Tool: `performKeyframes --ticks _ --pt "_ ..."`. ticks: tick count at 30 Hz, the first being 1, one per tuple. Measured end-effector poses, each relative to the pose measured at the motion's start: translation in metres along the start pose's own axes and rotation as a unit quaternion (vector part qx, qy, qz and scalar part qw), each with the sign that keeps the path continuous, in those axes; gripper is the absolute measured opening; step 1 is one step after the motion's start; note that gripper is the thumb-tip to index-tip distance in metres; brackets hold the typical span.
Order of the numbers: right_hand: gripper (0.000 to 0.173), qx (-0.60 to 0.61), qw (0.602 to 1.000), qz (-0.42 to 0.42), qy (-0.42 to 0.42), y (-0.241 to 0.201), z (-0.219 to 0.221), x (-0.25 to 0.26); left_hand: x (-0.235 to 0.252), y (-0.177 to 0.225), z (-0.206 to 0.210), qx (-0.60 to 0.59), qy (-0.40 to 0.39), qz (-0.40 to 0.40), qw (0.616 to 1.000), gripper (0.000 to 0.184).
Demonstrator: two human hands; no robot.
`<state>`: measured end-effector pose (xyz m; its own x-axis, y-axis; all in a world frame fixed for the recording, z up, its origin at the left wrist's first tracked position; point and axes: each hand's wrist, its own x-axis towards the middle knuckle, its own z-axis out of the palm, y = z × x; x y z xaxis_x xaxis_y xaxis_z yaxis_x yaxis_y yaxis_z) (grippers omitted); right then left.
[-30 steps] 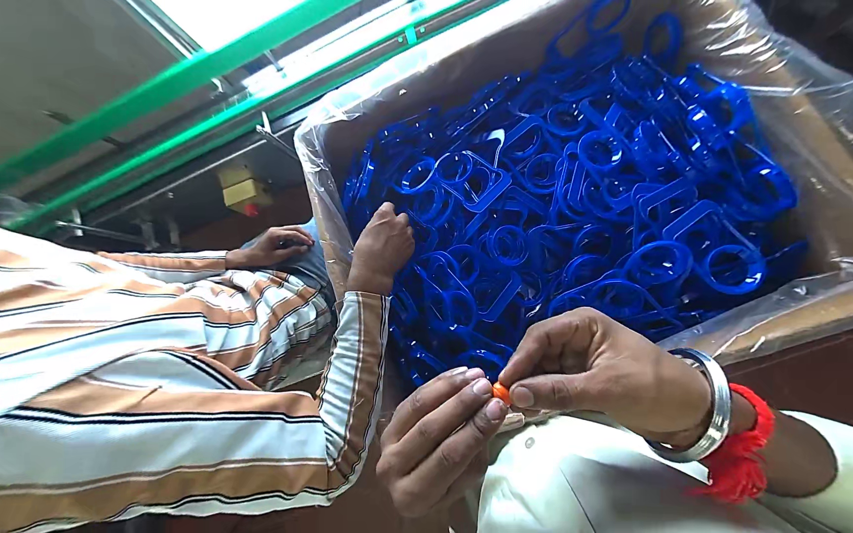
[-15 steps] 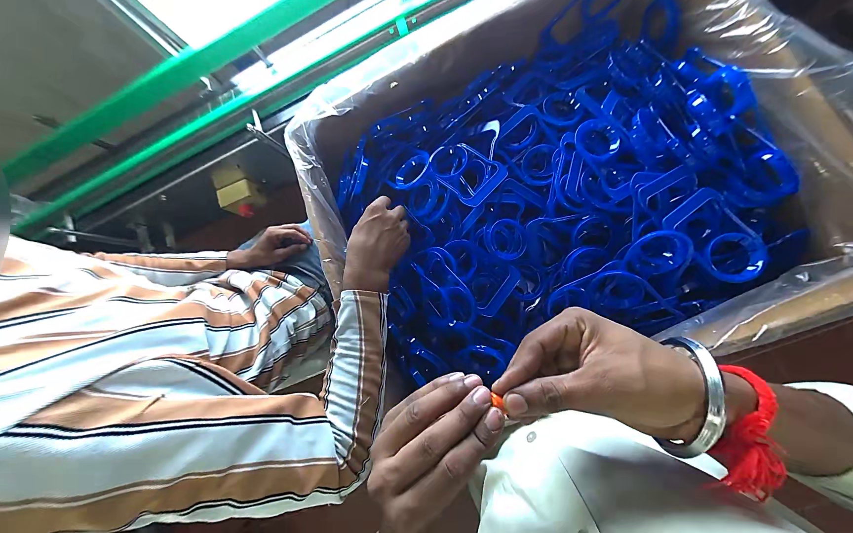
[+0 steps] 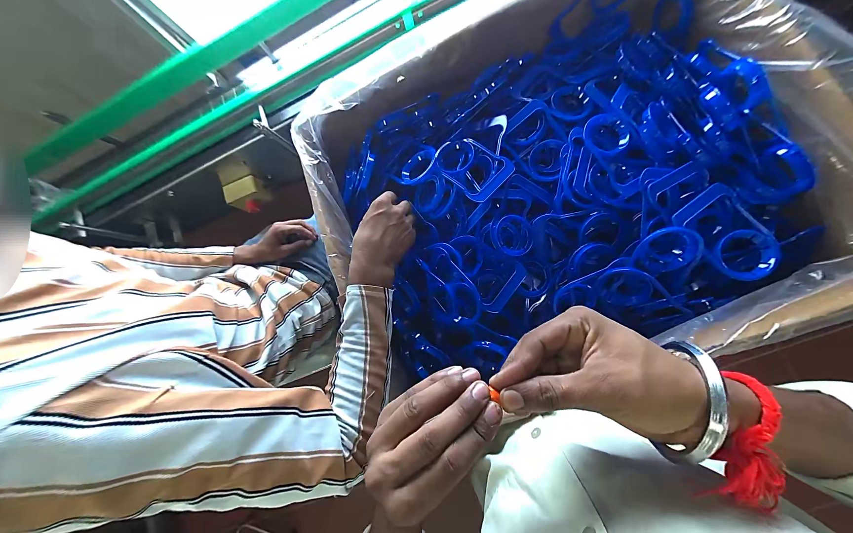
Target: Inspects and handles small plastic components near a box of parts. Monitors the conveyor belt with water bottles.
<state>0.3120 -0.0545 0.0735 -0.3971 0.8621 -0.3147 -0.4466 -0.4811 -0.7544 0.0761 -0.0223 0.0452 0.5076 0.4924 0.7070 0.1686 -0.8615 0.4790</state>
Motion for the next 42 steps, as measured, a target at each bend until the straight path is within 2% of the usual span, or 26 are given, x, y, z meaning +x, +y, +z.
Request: performKeyframes --ticks 10,16,20,24,28,34,39,42 --pt "0.013 -0.036 0.991 -0.121 0.037 0.015 0.010 0.001 -0.003 -0.003 0.006 -0.045 0.050 -0.044 0.997 0.009" --pt "0.014 -0.063 0.984 -0.162 0.041 0.015 0.011 0.001 -0.002 -0.002 0.008 -0.067 0.064 -0.070 0.993 0.011" --pt "0.014 -0.051 0.990 -0.123 0.050 0.007 0.011 0.001 0.001 0.000 0.017 -0.080 0.098 -0.118 0.985 0.009" --pt "0.016 -0.028 0.995 -0.075 0.062 0.004 0.007 0.004 0.000 -0.001 0.030 -0.159 0.145 -0.178 0.960 0.021" --pt "0.015 -0.028 0.994 -0.070 0.077 0.005 0.007 0.006 -0.001 -0.001 0.035 -0.190 0.160 -0.206 0.947 0.020" --pt "0.017 -0.013 0.995 -0.068 0.065 0.009 0.008 0.007 -0.001 -0.001 0.035 -0.215 0.160 -0.221 0.938 0.018" --pt "0.013 0.033 0.997 -0.001 0.068 0.003 0.008 0.009 -0.004 -0.003 0.034 -0.216 0.151 -0.209 0.942 0.016" --pt "0.011 0.056 0.996 0.010 0.063 0.003 0.007 0.009 -0.004 -0.005 0.028 -0.190 0.136 -0.185 0.955 0.013"
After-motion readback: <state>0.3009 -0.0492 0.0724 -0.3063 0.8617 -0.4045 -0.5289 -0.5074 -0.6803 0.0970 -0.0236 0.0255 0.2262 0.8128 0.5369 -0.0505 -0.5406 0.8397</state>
